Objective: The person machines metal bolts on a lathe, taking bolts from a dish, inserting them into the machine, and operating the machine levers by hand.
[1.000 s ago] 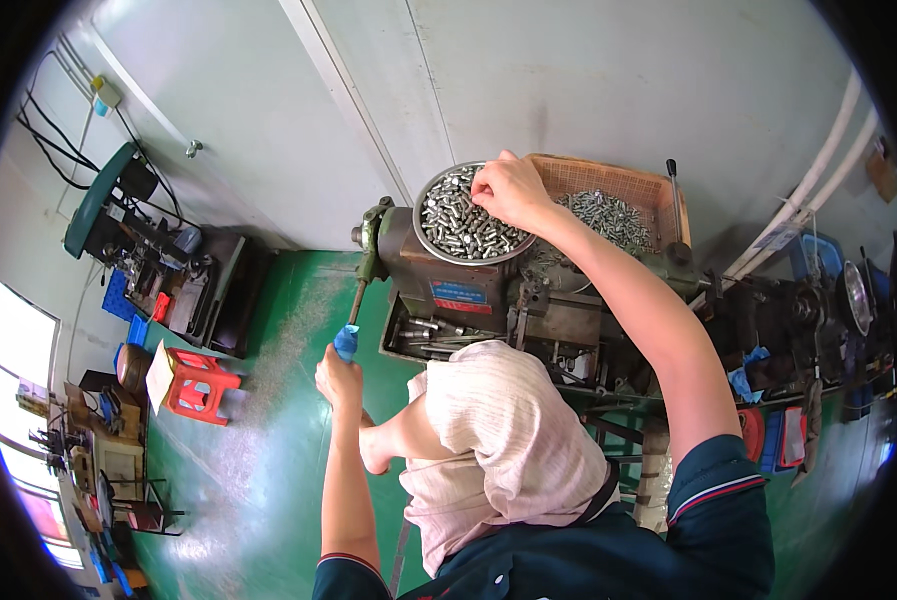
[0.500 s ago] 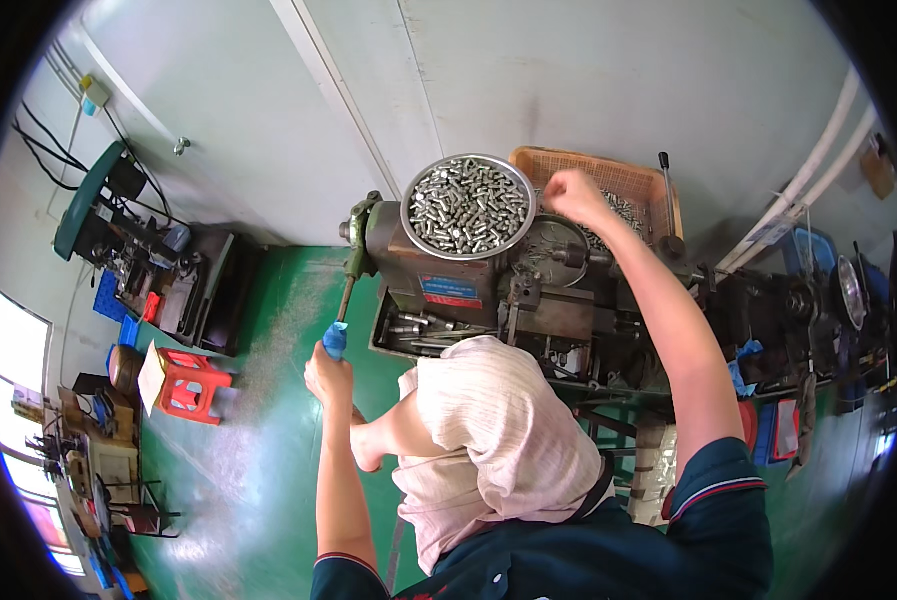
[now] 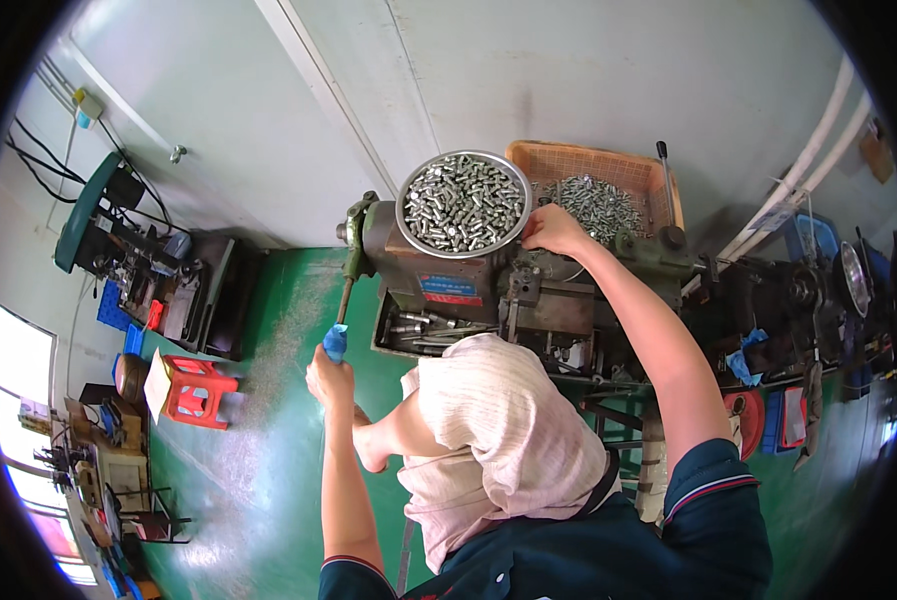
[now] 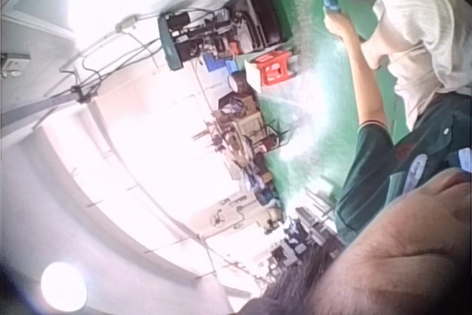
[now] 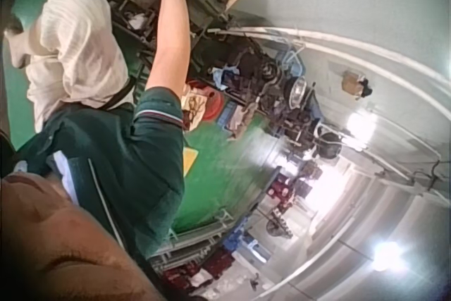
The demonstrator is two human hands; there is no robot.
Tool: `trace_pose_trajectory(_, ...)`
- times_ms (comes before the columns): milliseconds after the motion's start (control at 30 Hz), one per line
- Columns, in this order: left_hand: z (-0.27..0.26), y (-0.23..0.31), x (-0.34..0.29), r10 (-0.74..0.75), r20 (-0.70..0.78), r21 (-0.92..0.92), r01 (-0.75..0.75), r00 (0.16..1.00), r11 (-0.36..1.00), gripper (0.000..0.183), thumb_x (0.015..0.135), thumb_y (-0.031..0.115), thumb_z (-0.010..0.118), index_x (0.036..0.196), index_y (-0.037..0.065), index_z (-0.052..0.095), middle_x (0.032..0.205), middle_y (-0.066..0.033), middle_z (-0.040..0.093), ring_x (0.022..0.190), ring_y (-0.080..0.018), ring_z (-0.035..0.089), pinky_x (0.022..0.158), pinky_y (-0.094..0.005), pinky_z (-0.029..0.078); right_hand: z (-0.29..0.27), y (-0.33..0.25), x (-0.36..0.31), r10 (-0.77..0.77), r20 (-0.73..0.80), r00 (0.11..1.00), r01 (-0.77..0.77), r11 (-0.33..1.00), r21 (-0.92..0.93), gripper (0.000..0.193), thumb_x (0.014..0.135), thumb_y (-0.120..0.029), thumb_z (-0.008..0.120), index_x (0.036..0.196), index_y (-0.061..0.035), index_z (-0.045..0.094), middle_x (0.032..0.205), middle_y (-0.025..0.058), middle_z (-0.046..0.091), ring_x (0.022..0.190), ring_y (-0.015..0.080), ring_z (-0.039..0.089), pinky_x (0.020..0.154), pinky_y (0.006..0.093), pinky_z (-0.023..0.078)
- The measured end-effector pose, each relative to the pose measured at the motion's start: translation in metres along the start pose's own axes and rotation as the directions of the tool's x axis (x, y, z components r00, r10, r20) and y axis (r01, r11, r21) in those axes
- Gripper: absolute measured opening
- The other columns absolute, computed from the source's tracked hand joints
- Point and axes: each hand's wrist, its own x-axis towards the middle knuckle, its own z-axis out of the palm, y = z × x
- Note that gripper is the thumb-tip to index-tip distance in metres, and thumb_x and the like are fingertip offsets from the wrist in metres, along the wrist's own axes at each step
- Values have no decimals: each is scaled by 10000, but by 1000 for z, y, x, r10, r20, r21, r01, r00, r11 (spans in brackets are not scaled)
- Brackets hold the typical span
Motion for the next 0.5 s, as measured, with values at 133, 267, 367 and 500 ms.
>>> trace_pose_trajectory(133, 1, -1, 1, 16, -5, 1, -16, 1000, 1000, 144, 615, 46, 504, 758, 47, 514, 719, -192, 568, 723, -383, 535, 634, -449, 422, 3, -2, 1, -30, -13, 999, 29, 998, -54, 180, 523, -160, 662, 674, -68, 630, 630, 70, 601, 624, 200, 582, 589, 289, 442)
trace_pose_trajectory(267, 3, -2, 4, 35, -17, 18, -35, 999, 999, 181, 611, 38, 505, 790, 53, 530, 722, -193, 571, 712, -384, 537, 629, -444, 426, 9, 2, 4, -55, -64, 996, 54, 998, -18, 159, 527, -152, 660, 664, -76, 633, 646, 68, 606, 635, 209, 583, 604, 295, 445)
trace_pose_trajectory(367, 1, -19, 20, 71, -39, 74, -68, 997, 995, 166, 608, 31, 522, 771, 64, 536, 687, -190, 571, 674, -371, 548, 610, -436, 435, 9, 2, 4, -56, -63, 996, 55, 998, -19, 156, 537, -155, 656, 670, -75, 635, 656, 72, 608, 642, 213, 584, 610, 300, 446)
trace_pose_trajectory(500, 1, -47, 51, 107, 3, 118, -107, 994, 987, 148, 615, 18, 510, 750, 66, 548, 710, -184, 576, 699, -360, 553, 625, -426, 439, -8, -15, -1, -119, -22, 993, 115, 985, -128, 162, 572, -180, 645, 690, -70, 636, 670, 91, 607, 652, 223, 585, 611, 309, 446)
